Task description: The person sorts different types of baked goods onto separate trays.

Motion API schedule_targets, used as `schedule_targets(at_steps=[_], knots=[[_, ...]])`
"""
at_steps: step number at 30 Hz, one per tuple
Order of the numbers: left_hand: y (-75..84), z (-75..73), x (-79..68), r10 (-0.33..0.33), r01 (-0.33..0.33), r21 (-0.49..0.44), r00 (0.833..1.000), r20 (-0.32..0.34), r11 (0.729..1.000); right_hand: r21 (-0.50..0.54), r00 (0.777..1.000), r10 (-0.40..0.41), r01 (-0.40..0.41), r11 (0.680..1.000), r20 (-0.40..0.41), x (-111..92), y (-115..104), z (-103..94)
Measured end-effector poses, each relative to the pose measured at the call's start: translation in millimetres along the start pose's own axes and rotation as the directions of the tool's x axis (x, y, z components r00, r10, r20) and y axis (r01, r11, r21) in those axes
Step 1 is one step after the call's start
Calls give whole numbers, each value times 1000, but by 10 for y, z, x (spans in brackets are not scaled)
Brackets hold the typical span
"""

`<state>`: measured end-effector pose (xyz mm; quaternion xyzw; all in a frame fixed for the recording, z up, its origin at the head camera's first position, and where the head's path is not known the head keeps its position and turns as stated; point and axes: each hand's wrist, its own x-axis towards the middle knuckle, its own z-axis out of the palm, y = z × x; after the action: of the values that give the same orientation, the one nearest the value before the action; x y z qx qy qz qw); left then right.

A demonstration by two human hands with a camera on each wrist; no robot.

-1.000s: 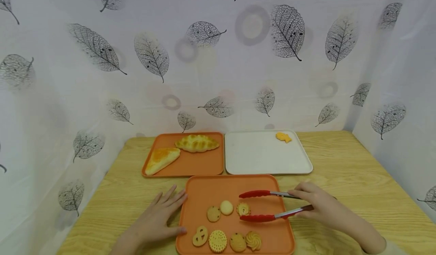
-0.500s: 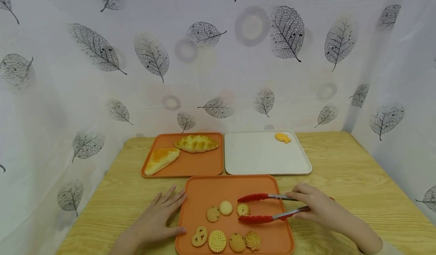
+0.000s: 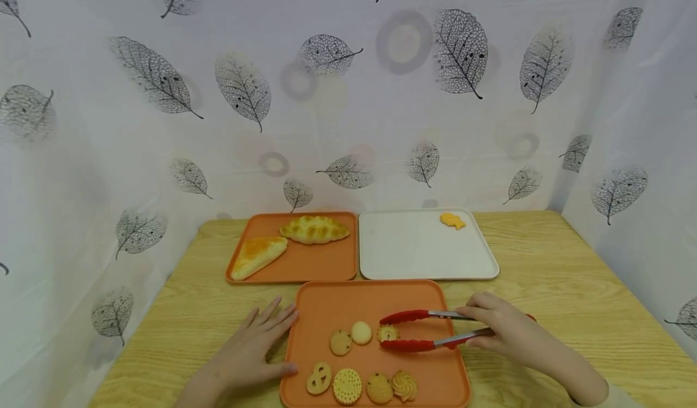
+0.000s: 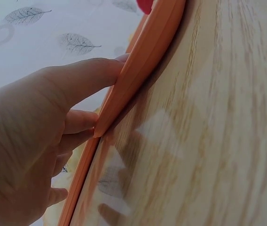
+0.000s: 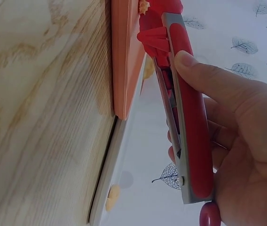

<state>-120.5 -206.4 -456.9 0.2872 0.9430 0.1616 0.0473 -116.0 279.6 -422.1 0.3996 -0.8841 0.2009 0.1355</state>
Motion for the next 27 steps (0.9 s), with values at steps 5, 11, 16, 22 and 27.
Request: schedule_targets(at_steps=[5,11,16,22,27], knots=[[3,-2,-5,19,-18,10,1000,-18,1000,-16,999,-20,20,1000,-35,5,-8,-9],[13,-20,-9,19,-19,8,1000,2,1000,-74,997,0,-5,997,-75,-21,0,-60],[16,-37,-2,12,-12,-2,1000,13,1000,-123,994,22,-36,992,-112,-35,28,-132],[19,-41,-4,11,-11,4,1000,10,1000,-146,987,21,-44,988,-161,-60,107,-244],[12,-30,-2,13,-13,17,1000,2,1000,-172,976,13,-51,984,-217,-95,229,-342]])
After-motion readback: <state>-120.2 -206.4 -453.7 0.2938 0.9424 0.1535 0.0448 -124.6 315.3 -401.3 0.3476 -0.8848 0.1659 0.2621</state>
